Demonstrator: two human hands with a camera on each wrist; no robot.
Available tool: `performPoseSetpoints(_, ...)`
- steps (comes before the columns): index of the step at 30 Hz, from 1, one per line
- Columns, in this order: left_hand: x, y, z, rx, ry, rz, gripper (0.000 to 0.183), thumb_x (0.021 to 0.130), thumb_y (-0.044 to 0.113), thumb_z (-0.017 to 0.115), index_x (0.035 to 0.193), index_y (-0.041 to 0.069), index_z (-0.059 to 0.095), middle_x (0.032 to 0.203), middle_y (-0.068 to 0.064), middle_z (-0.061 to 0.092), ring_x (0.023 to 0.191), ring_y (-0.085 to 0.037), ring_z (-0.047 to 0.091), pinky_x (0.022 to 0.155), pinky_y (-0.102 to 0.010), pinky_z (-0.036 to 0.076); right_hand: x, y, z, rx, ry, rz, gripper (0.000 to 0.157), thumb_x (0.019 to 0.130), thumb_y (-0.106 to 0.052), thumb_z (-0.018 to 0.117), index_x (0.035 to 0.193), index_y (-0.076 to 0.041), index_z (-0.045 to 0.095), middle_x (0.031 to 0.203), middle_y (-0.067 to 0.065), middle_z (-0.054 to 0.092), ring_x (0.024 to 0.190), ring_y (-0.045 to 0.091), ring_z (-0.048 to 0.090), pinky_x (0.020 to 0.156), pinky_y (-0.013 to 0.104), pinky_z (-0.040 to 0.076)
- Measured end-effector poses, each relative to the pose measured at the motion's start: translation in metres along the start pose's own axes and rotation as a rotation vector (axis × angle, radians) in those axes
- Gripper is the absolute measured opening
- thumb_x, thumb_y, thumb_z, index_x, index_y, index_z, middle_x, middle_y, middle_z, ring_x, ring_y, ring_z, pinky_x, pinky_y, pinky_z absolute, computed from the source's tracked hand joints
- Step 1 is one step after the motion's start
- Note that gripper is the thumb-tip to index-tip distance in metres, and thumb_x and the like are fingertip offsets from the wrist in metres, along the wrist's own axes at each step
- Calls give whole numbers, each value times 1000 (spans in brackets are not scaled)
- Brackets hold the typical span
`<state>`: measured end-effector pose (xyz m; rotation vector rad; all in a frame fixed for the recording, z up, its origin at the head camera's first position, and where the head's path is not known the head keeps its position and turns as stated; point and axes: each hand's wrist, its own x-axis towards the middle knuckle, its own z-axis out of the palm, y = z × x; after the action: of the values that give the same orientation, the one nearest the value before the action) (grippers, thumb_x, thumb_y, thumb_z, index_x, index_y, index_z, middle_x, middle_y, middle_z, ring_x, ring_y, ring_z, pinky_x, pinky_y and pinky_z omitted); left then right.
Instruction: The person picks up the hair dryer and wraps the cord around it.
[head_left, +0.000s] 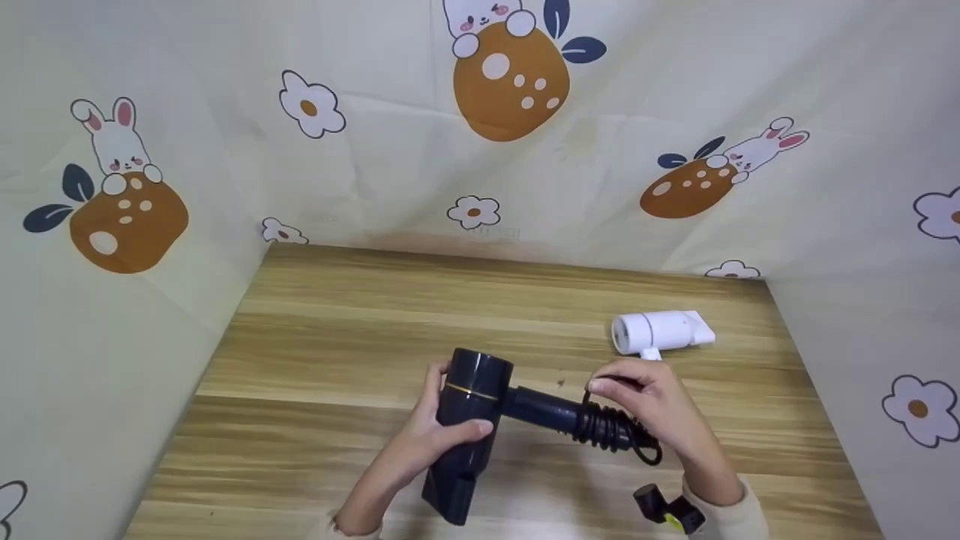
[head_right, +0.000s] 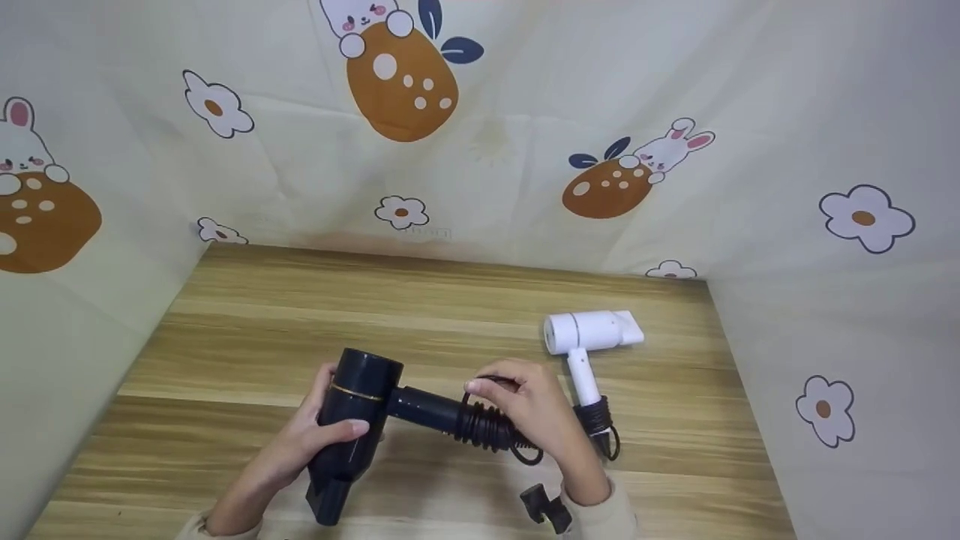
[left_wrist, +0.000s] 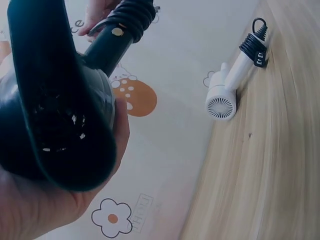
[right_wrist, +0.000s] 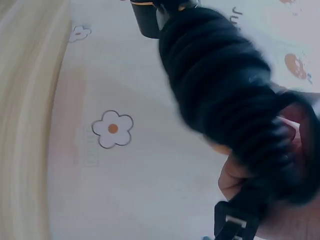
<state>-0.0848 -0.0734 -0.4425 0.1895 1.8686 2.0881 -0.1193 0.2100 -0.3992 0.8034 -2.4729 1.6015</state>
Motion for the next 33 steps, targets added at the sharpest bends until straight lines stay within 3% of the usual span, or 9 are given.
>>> performPoseSetpoints(2, 0, 0, -1, -31, -24, 8, 73, 76, 16, 71, 131, 14, 23, 107, -20, 51, 85, -25, 62, 72, -41, 54, 1, 5, -2, 133, -51, 30, 8, 80, 6, 62, 85, 2, 68, 82, -8, 68, 75, 2, 62, 70, 18, 51)
performPoseSetpoints(5, -1, 0, -1, -91, -52, 9, 71, 76, 14, 69, 130, 13, 22, 105, -19, 51, 84, -26, 62, 71, -43, 54, 1, 13, -3, 284, -104, 35, 17, 82, 9, 58, 89, -2, 69, 86, -11, 68, 79, 3, 62, 73, 18, 51)
performPoseSetpoints(8, -2, -1, -1, -150, -55, 11, 69, 76, 12, 67, 129, 12, 22, 105, -18, 51, 83, -27, 62, 71, -44, 54, 0, 20, -1, 358, -139, 23, 28, 85, 9, 54, 92, -13, 70, 86, -13, 66, 78, 0, 59, 70, 16, 49)
performPoseSetpoints(12, -3, -2, -1, -222, -43, 22, 66, 76, 8, 64, 127, 12, 22, 104, -18, 52, 82, -29, 64, 70, -45, 54, -2, 27, 4, 394, -164, 44, 32, 88, 7, 50, 94, -21, 66, 79, -16, 61, 69, -4, 52, 59, 13, 44)
performPoseSetpoints(19, -4, -1, -1, -315, 9, 3, 62, 78, 7, 60, 127, 12, 24, 107, -17, 52, 84, -34, 65, 71, -44, 53, -10, 21, 23, 574, -17, 247, 14, 93, -1, 46, 94, -12, 54, 79, -10, 62, 67, 1, 56, 56, 14, 45)
performPoseSetpoints(21, -4, 0, -1, -341, 28, -11, 63, 79, 8, 59, 129, 13, 23, 110, -17, 50, 85, -35, 65, 71, -44, 53, -14, 22, 30, 550, 20, 308, 10, 95, -8, 45, 95, -12, 54, 78, -8, 64, 65, 4, 59, 53, 16, 45)
performPoseSetpoints(26, -3, 3, 0, -375, 86, -8, 60, 81, 10, 57, 130, 14, 22, 110, -16, 53, 83, -33, 66, 67, -42, 54, -24, 24, 44, 328, 41, 414, 18, 96, -10, 46, 97, 1, 59, 72, -1, 66, 60, 9, 61, 56, 24, 51)
performPoseSetpoints(28, -2, 3, 1, -377, 109, -2, 56, 82, 10, 56, 127, 13, 23, 107, -16, 55, 82, -31, 67, 66, -41, 53, -26, 22, 50, 259, 31, 393, 20, 95, -8, 48, 94, 7, 61, 72, 4, 66, 61, 10, 60, 59, 27, 53)
performPoseSetpoints(33, 0, 4, 3, -373, 156, -17, 55, 82, 11, 56, 125, 13, 22, 106, -14, 55, 83, -30, 66, 68, -38, 53, -30, 15, 64, 58, 44, 272, 14, 91, -14, 58, 94, -1, 60, 75, 7, 65, 62, 10, 60, 57, 26, 53)
